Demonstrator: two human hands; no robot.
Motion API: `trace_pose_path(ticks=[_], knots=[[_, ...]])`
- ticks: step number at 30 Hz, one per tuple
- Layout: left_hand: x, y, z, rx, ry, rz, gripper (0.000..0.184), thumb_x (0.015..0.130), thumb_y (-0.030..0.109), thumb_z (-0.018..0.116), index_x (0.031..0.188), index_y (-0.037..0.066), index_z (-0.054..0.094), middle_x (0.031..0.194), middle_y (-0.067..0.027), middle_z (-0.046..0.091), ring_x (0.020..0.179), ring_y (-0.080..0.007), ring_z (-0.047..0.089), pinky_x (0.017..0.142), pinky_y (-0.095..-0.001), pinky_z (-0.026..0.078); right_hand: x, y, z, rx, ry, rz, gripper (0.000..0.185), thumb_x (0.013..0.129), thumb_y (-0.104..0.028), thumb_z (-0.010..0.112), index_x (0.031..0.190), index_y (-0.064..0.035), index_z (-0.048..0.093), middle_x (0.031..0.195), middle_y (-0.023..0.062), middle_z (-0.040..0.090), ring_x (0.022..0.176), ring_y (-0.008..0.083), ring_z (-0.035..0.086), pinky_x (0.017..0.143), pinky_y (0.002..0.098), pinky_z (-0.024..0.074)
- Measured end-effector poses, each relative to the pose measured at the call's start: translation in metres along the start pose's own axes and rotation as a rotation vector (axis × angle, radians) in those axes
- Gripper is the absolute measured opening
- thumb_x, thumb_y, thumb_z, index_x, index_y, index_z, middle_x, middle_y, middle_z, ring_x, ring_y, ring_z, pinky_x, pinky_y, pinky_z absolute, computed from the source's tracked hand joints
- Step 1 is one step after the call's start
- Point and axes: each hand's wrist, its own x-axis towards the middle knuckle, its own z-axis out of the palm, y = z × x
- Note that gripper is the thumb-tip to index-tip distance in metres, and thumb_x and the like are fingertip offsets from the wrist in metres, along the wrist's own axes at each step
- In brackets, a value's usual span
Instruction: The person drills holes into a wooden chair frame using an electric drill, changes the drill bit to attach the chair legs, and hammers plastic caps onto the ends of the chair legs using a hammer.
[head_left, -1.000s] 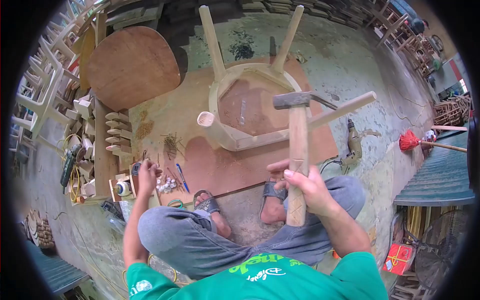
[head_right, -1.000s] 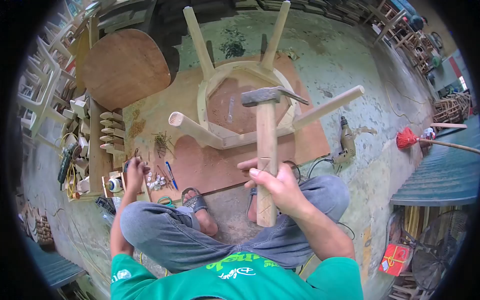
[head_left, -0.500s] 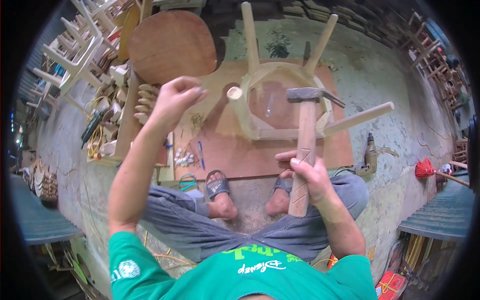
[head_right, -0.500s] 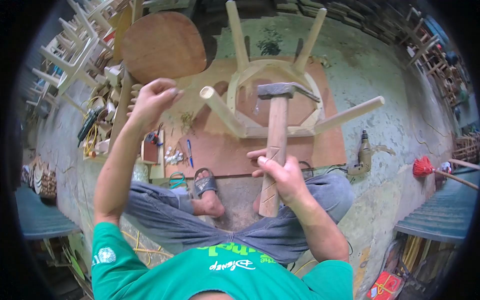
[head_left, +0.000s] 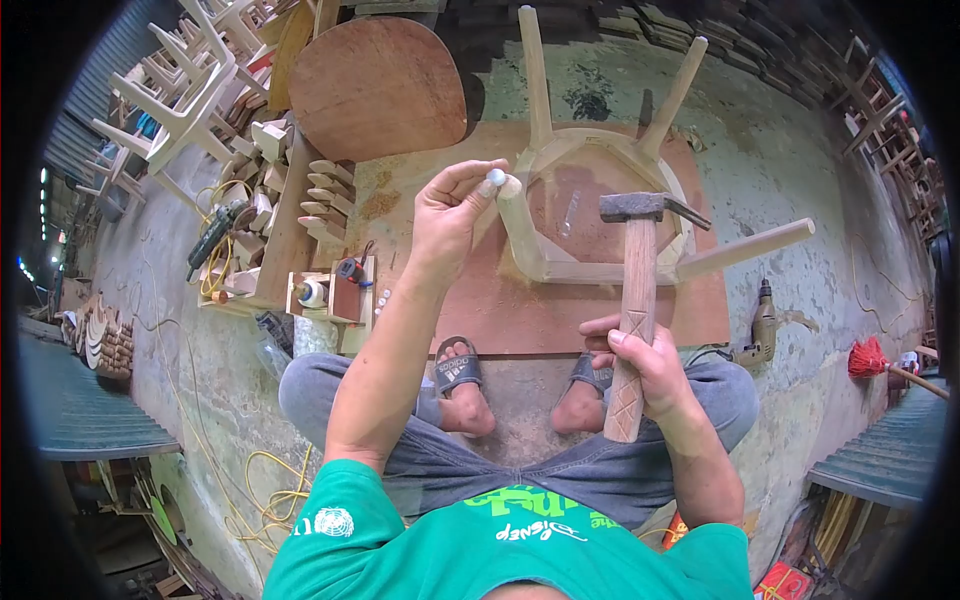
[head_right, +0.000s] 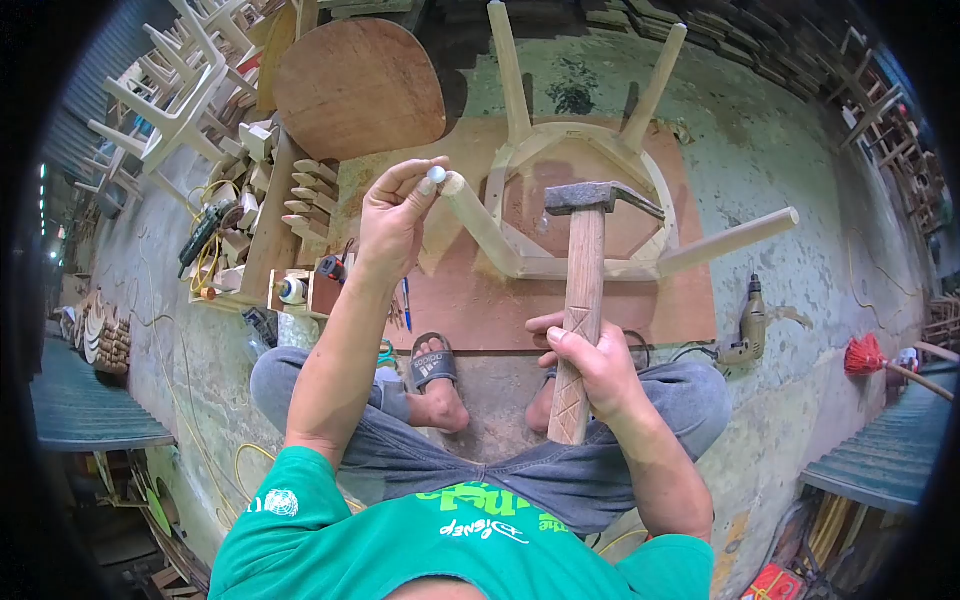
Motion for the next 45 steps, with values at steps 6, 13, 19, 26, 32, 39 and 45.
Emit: trace_pose_path(ticks=[6, 13, 19, 26, 32, 39, 45], knots=[[0.0, -0.004, 0.002, -0.079, 0.015, -0.005, 0.02, 0.09, 0.001, 0.065, 0.11, 0.003, 0.066, 0.116, -0.0136, 0.068, 0.105, -0.0187, 0.065, 0.095, -0.0323, 0.052, 0.0, 0.0, 0.002, -0.042, -0.003, 0.02, 0.041, 0.087, -0.029, 0.063, 0.109, 0.0057, 0.066, 0.099, 0.0148, 0.064, 0.084, 0.0184, 0.062, 0.075, 0.0316, 0.054], [0.002, -0.013, 0.002, -0.153, 0.008, -0.018, 0.021, 0.091, 0.001, 0.065, 0.111, 0.004, 0.066, 0.119, -0.0133, 0.067, 0.104, -0.018, 0.065, 0.095, -0.031, 0.051, 0.001, 0.003, 0.001, -0.066, 0.002, 0.034, 0.039, 0.086, -0.027, 0.065, 0.108, 0.0043, 0.066, 0.095, 0.0116, 0.063, 0.078, 0.017, 0.062, 0.074, 0.0303, 0.053], [0.002, -0.012, 0.004, -0.129, 0.019, -0.014, 0.021, 0.091, 0.0, 0.065, 0.111, 0.003, 0.065, 0.116, -0.0126, 0.068, 0.104, -0.0156, 0.065, 0.092, -0.0285, 0.053, 0.001, 0.004, 0.003, -0.098, 0.003, 0.04, 0.036, 0.086, -0.026, 0.065, 0.107, 0.0031, 0.067, 0.092, 0.0091, 0.063, 0.078, 0.0154, 0.061, 0.073, 0.0298, 0.0527], [0.001, -0.011, 0.003, -0.106, 0.008, -0.002, 0.021, 0.09, 0.0, 0.065, 0.111, 0.002, 0.065, 0.114, -0.0117, 0.069, 0.102, -0.0142, 0.065, 0.091, -0.027, 0.054, -0.001, -0.001, 0.002, -0.249, 0.025, 0.069, 0.034, 0.087, -0.021, 0.068, 0.11, 0.0029, 0.06, 0.084, 0.0059, 0.062, 0.068, 0.0146, 0.059, 0.066, 0.0298, 0.052], [0.003, -0.012, 0.004, 0.099, -0.027, 0.106, 0.027, 0.091, -0.001, 0.065, 0.117, 0.004, 0.061, 0.113, -0.012, 0.069, 0.103, -0.0138, 0.064, 0.091, -0.0268, 0.052, 0.006, -0.036, 0.008, -0.722, 0.096, -0.417, 0.026, 0.087, -0.013, 0.069, 0.09, 0.0015, 0.047, 0.07, 0.0165, 0.051, 0.059, 0.0293, 0.054, 0.057, 0.0411, 0.0425], [0.003, -0.016, -0.003, 0.127, -0.027, 0.106, 0.034, 0.091, 0.0, 0.065, 0.123, 0.003, 0.054, 0.114, -0.0104, 0.067, 0.105, -0.0135, 0.063, 0.09, -0.0263, 0.051, 0.027, -0.088, 0.025, -1.124, -0.035, -0.688, 0.018, 0.087, -0.007, 0.062, 0.096, 0.001, 0.048, 0.084, 0.0209, 0.056, 0.076, 0.0434, 0.056, 0.063, 0.0474, 0.0438], [0.003, -0.018, -0.003, 0.099, -0.019, 0.093, 0.033, 0.09, 0.002, 0.067, 0.121, 0.001, 0.055, 0.112, -0.0087, 0.067, 0.104, -0.0123, 0.063, 0.089, -0.0254, 0.051, 0.031, -0.102, 0.027, -1.277, -0.088, -0.682, 0.019, 0.088, -0.009, 0.062, 0.097, 0.0005, 0.048, 0.088, 0.0211, 0.056, 0.08, 0.0429, 0.057, 0.066, 0.0487, 0.0448]])
